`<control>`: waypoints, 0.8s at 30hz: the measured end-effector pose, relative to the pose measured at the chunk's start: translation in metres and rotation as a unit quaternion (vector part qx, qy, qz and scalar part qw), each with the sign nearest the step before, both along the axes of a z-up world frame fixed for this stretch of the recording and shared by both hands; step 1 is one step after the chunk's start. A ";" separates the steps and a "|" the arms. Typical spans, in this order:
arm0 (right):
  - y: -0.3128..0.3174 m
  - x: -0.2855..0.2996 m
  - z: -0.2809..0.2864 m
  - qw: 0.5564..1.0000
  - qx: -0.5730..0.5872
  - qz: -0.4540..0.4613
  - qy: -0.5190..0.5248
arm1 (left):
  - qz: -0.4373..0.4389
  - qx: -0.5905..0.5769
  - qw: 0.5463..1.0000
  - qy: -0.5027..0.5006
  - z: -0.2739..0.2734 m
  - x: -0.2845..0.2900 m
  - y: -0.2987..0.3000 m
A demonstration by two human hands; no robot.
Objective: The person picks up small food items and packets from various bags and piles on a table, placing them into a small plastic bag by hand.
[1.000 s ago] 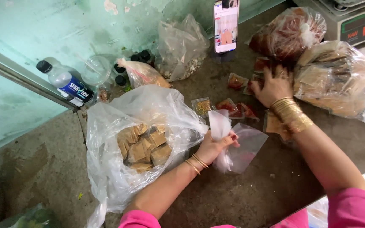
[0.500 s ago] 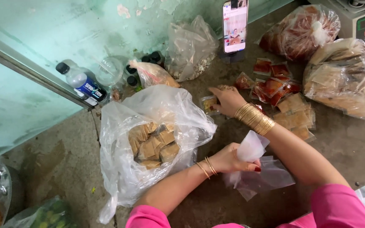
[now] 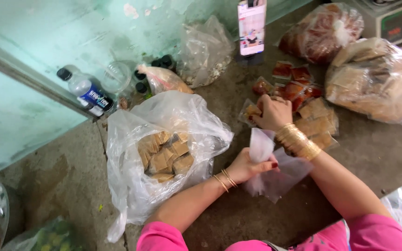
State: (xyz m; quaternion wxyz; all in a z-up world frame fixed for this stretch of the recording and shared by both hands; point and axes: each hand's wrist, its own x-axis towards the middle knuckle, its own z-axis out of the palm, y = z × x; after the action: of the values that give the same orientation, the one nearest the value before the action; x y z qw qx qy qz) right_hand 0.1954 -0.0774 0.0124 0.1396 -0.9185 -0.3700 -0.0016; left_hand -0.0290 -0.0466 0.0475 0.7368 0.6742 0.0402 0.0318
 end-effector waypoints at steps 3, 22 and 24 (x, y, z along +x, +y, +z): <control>-0.002 0.000 -0.001 0.998 0.053 0.009 -0.022 | 0.012 0.013 1.000 -0.004 -0.006 0.004 0.000; -0.165 -0.013 0.014 0.998 -0.038 -0.040 -0.036 | 0.165 0.016 0.986 -0.022 -0.032 0.024 0.023; -0.165 -0.010 0.014 0.999 -0.008 -0.024 0.025 | 0.148 -0.001 0.988 -0.044 -0.020 0.021 0.018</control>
State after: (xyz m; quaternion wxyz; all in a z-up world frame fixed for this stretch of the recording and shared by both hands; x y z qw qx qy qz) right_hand 0.1857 -0.2428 0.0265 0.1410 -0.9279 -0.3444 0.0209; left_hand -0.0079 -0.0291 0.0272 0.7259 0.6579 0.1068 0.1698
